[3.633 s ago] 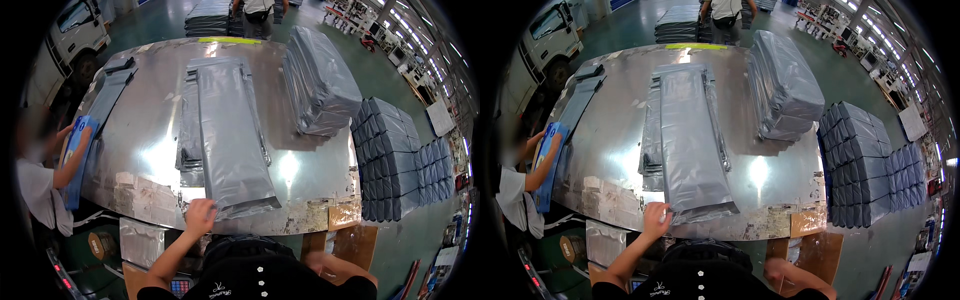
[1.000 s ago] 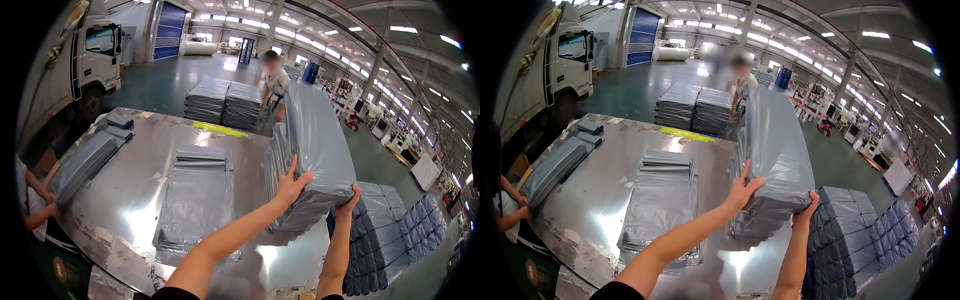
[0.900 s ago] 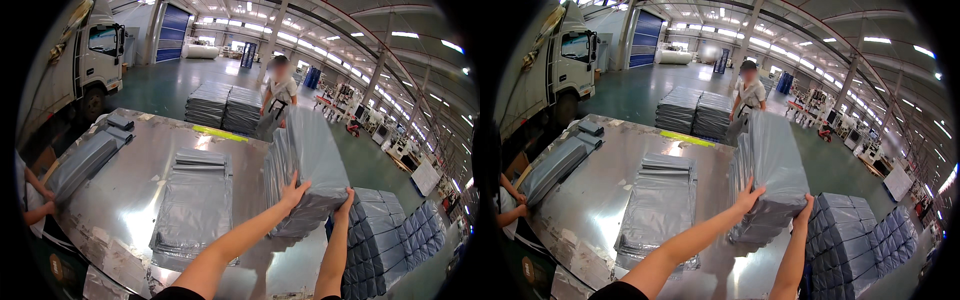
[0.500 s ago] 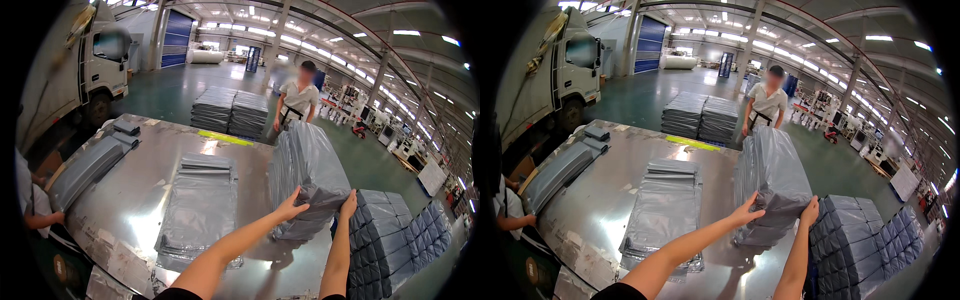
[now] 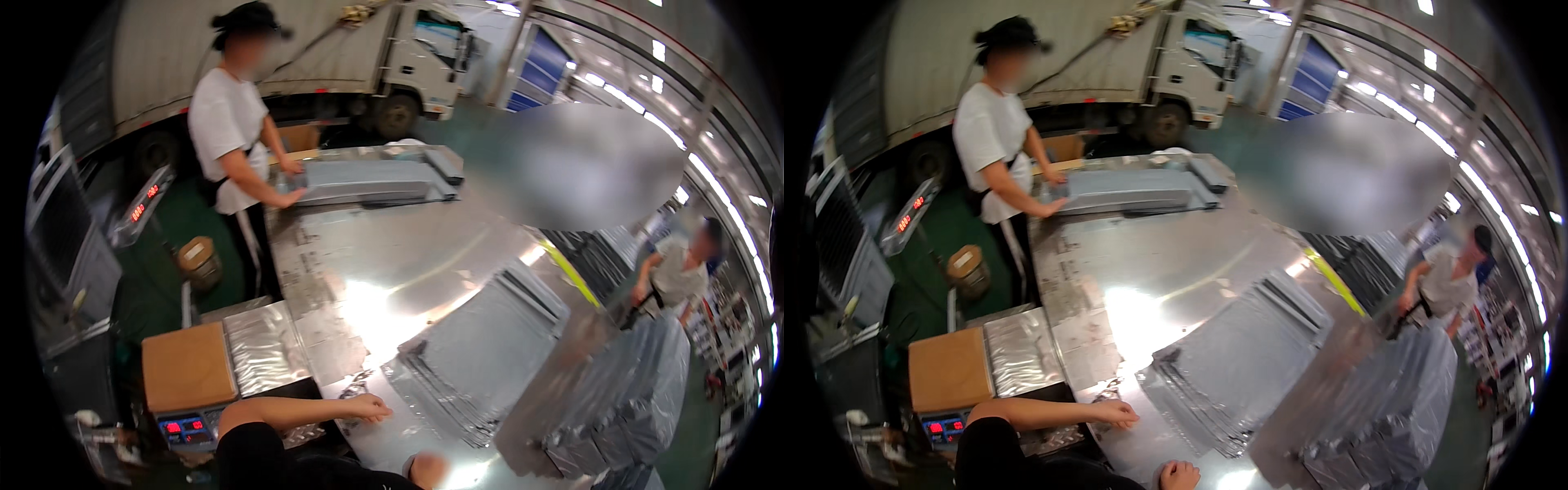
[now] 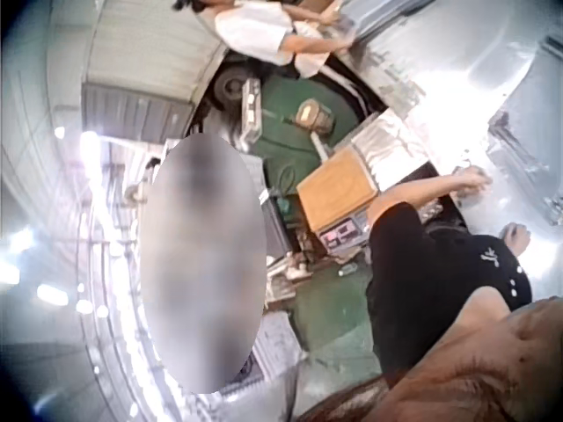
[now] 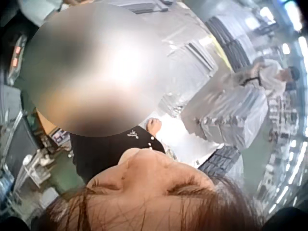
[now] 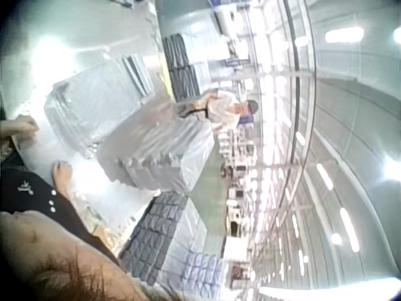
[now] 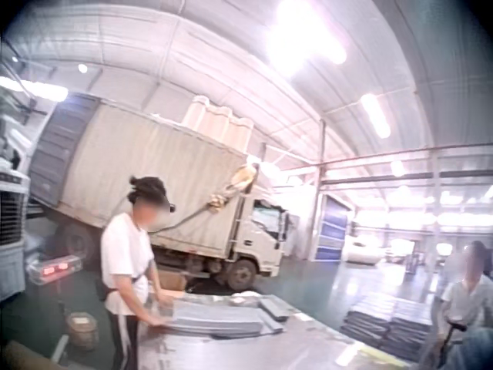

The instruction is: The person places blue tissue packs onto a metal table, wraps each in a gray plastic bag, folds the edges, and stacks the wrapped units. A coworker assists by moving wrapped stacks and handling additional packs.

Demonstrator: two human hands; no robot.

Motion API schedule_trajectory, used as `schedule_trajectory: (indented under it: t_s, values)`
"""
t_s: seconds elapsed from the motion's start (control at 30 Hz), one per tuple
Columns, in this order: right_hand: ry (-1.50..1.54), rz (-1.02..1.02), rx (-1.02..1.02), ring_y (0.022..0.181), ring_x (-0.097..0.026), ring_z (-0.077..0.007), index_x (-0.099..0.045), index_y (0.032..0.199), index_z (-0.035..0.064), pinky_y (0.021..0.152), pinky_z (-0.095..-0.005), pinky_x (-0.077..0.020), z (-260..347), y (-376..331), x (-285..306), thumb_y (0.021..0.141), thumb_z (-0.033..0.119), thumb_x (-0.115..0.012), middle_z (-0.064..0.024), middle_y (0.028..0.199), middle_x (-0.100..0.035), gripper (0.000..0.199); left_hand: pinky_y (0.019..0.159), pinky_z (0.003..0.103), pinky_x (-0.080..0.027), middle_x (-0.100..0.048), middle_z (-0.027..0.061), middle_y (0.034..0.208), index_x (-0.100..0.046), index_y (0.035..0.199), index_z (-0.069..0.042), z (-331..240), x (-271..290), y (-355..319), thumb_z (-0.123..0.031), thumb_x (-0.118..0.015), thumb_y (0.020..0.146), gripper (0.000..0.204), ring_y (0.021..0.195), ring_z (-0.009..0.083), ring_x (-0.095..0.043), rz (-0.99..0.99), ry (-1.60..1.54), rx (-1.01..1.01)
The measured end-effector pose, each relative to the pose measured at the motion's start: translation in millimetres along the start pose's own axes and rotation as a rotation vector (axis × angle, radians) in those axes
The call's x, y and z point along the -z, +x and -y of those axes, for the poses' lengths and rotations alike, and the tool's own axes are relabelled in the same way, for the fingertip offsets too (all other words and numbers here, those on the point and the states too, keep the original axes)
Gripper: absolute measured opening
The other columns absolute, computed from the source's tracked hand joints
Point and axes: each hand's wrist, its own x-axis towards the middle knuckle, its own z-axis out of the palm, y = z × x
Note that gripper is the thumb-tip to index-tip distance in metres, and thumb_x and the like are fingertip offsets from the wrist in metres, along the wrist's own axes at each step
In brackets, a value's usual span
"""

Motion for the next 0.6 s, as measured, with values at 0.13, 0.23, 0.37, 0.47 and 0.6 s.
schedule_trajectory:
  t_s: [0.13,0.23,0.37,0.47,0.6]
  values:
    - [-0.046,0.18,0.101,0.1,-0.056,-0.0354,-0.063,0.099,0.0075,0.086,-0.0511,-0.0419,-9.1,3.7,-28.1,0.084,0.035,-0.057,-0.0188,0.104,-0.06,0.032,0.069,0.024,-0.05,-0.066,0.0054,0.094,-0.064,0.102,-0.004,66.2,16.5,-60.0,-0.051,-0.061,0.087,0.05,0.078,0.0114,-0.06,-0.206,-0.293,-0.026]
    - [-0.149,0.335,0.084,0.113,-0.052,-0.0353,-0.061,0.113,0.0099,0.095,-0.0542,-0.0383,-40.9,6.0,-55.2,0.086,0.038,-0.056,-0.0185,0.119,-0.057,0.04,0.068,0.025,-0.05,-0.065,0.0028,0.09,-0.065,0.097,-0.007,63.3,-1.4,-83.9,-0.049,-0.061,0.088,0.044,0.076,0.0104,-0.059,-0.278,-0.43,0.005]
    - [-0.328,0.622,0.181,0.119,-0.051,-0.036,-0.058,0.124,0.0116,0.099,-0.0551,-0.0379,-90.3,9.6,-94.5,0.089,0.039,-0.053,-0.0186,0.128,-0.055,0.045,0.061,0.023,-0.048,-0.064,0.001,0.086,-0.065,0.096,-0.007,69.6,-13.7,-79.1,-0.047,-0.06,0.089,0.041,0.07,0.0087,-0.058,-0.265,-0.475,0.013]
    - [-0.362,0.573,0.299,0.115,-0.053,-0.0364,-0.058,0.123,0.0105,0.095,-0.0531,-0.042,-137.3,14.8,-135.9,0.091,0.036,-0.051,-0.0193,0.122,-0.057,0.041,0.058,0.022,-0.047,-0.064,0.0005,0.084,-0.065,0.094,-0.007,72.1,-12.1,-89.0,-0.045,-0.06,0.09,0.039,0.068,0.0083,-0.058,-0.325,-0.511,-0.026]
    - [-0.211,0.384,0.321,0.103,-0.059,-0.0362,-0.059,0.12,0.0065,0.085,-0.0517,-0.0477,-139.7,14.4,-139.8,0.094,0.033,-0.048,-0.0197,0.11,-0.061,0.039,0.057,0.023,-0.046,-0.063,-0.0007,0.079,-0.065,0.09,-0.006,87.5,-6.8,-101.1,-0.043,-0.06,0.09,0.037,0.065,0.0078,-0.057,-0.472,-0.515,-0.038]
